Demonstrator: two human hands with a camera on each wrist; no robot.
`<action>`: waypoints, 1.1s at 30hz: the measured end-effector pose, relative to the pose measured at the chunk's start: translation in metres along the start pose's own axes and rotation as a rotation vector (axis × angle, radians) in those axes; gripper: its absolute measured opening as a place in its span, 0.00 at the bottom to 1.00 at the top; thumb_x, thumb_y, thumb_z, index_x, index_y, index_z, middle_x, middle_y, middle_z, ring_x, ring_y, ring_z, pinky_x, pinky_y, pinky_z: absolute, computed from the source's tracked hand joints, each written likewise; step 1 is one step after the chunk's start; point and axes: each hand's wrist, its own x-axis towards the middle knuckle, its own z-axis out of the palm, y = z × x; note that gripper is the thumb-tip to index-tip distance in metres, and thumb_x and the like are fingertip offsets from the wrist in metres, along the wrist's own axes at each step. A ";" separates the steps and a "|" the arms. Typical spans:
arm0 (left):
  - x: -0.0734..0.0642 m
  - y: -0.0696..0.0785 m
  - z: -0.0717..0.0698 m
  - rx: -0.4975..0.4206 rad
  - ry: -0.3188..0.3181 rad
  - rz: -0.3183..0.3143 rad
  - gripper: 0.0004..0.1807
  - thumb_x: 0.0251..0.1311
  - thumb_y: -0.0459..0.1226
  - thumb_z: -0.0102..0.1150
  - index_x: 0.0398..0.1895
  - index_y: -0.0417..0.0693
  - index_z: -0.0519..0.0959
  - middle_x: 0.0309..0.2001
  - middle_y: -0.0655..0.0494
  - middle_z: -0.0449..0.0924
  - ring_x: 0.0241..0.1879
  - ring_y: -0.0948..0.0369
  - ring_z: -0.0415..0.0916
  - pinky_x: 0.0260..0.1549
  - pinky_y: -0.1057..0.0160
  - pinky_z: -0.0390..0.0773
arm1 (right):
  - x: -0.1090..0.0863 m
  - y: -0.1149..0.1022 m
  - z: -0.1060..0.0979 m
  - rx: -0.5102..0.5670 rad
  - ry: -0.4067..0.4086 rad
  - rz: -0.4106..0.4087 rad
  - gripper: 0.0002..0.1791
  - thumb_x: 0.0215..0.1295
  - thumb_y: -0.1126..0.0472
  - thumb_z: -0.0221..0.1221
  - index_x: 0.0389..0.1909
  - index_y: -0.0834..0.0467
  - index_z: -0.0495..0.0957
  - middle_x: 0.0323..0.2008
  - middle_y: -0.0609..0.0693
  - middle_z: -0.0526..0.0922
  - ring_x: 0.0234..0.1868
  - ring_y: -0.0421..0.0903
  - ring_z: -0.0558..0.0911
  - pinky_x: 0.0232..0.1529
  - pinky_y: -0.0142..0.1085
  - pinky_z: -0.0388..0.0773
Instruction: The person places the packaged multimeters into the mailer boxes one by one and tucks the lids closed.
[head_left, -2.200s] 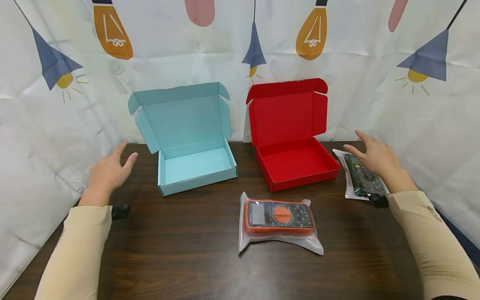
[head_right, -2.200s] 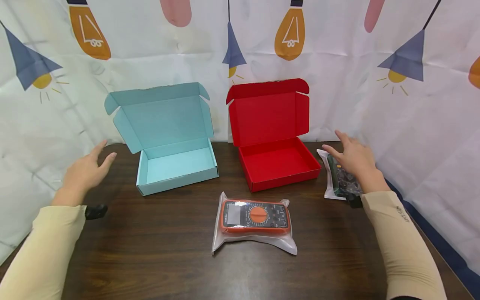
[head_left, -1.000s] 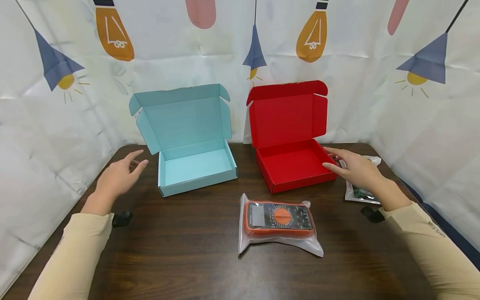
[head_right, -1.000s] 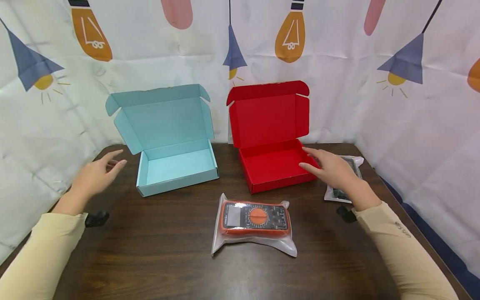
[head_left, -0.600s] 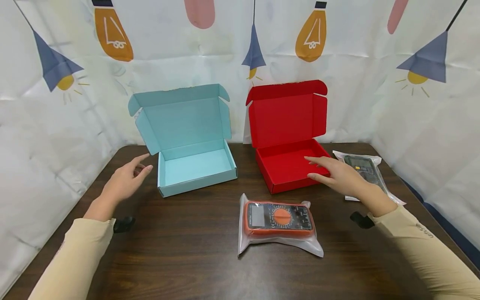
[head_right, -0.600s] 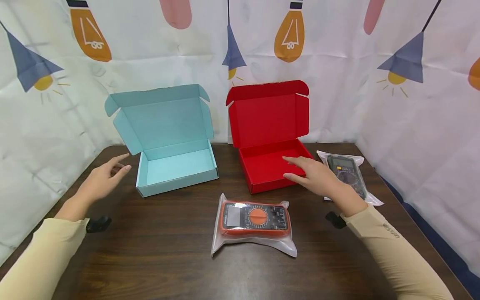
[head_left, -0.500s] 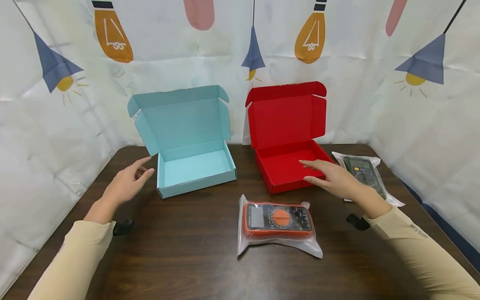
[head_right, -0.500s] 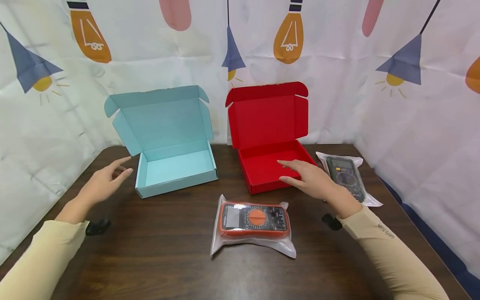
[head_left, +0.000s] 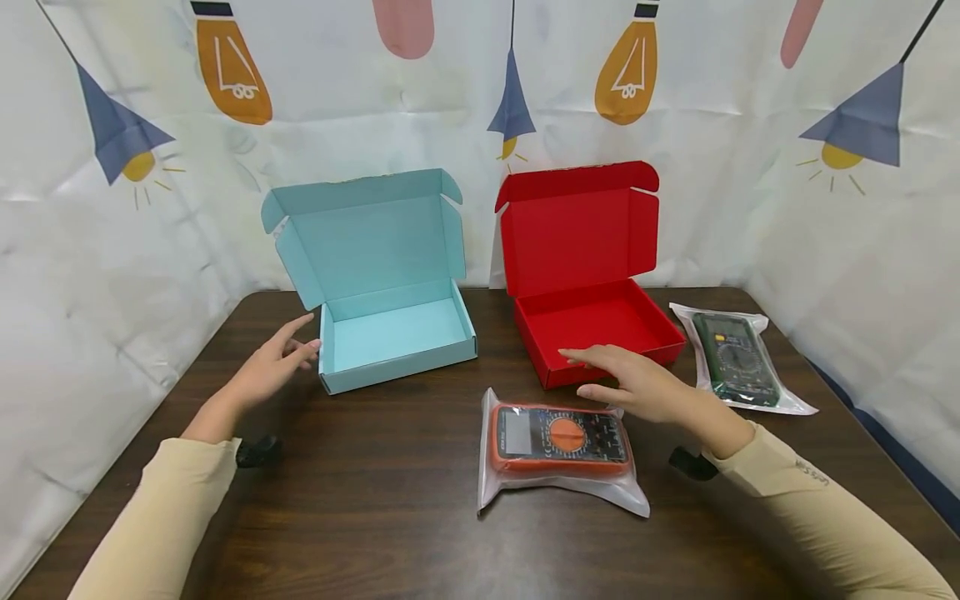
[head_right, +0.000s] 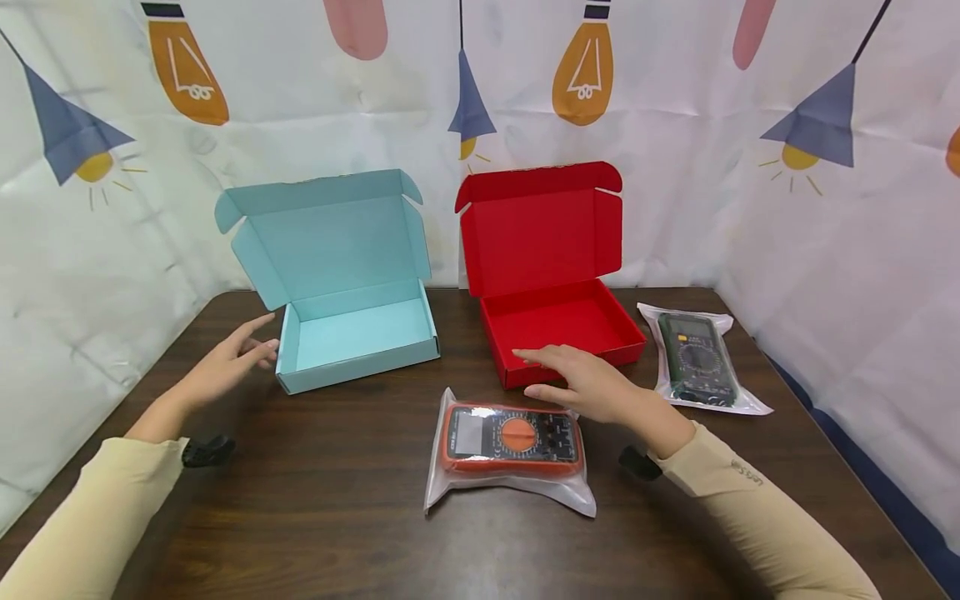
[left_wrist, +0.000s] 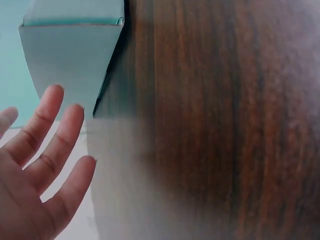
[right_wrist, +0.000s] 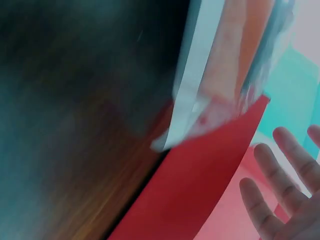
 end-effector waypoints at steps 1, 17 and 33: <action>0.000 -0.001 0.000 -0.023 -0.005 -0.002 0.40 0.81 0.51 0.41 0.83 0.41 0.42 0.53 0.30 0.77 0.53 0.38 0.76 0.54 0.31 0.69 | 0.001 -0.003 0.002 0.009 -0.013 -0.008 0.35 0.70 0.53 0.65 0.76 0.52 0.67 0.67 0.52 0.76 0.66 0.56 0.74 0.61 0.58 0.75; 0.008 -0.020 -0.007 -0.203 -0.101 -0.073 0.40 0.82 0.52 0.39 0.84 0.46 0.38 0.62 0.26 0.69 0.60 0.36 0.70 0.58 0.33 0.70 | 0.013 -0.031 0.029 -0.051 -0.191 -0.068 0.39 0.68 0.37 0.61 0.77 0.46 0.66 0.67 0.51 0.73 0.63 0.50 0.74 0.59 0.53 0.77; 0.021 -0.023 -0.003 -0.359 -0.121 -0.113 0.40 0.80 0.50 0.44 0.85 0.53 0.39 0.49 0.48 0.73 0.43 0.61 0.76 0.47 0.59 0.76 | 0.010 -0.036 0.044 -0.007 -0.337 -0.002 0.53 0.60 0.32 0.66 0.82 0.37 0.51 0.73 0.47 0.64 0.63 0.47 0.69 0.58 0.51 0.77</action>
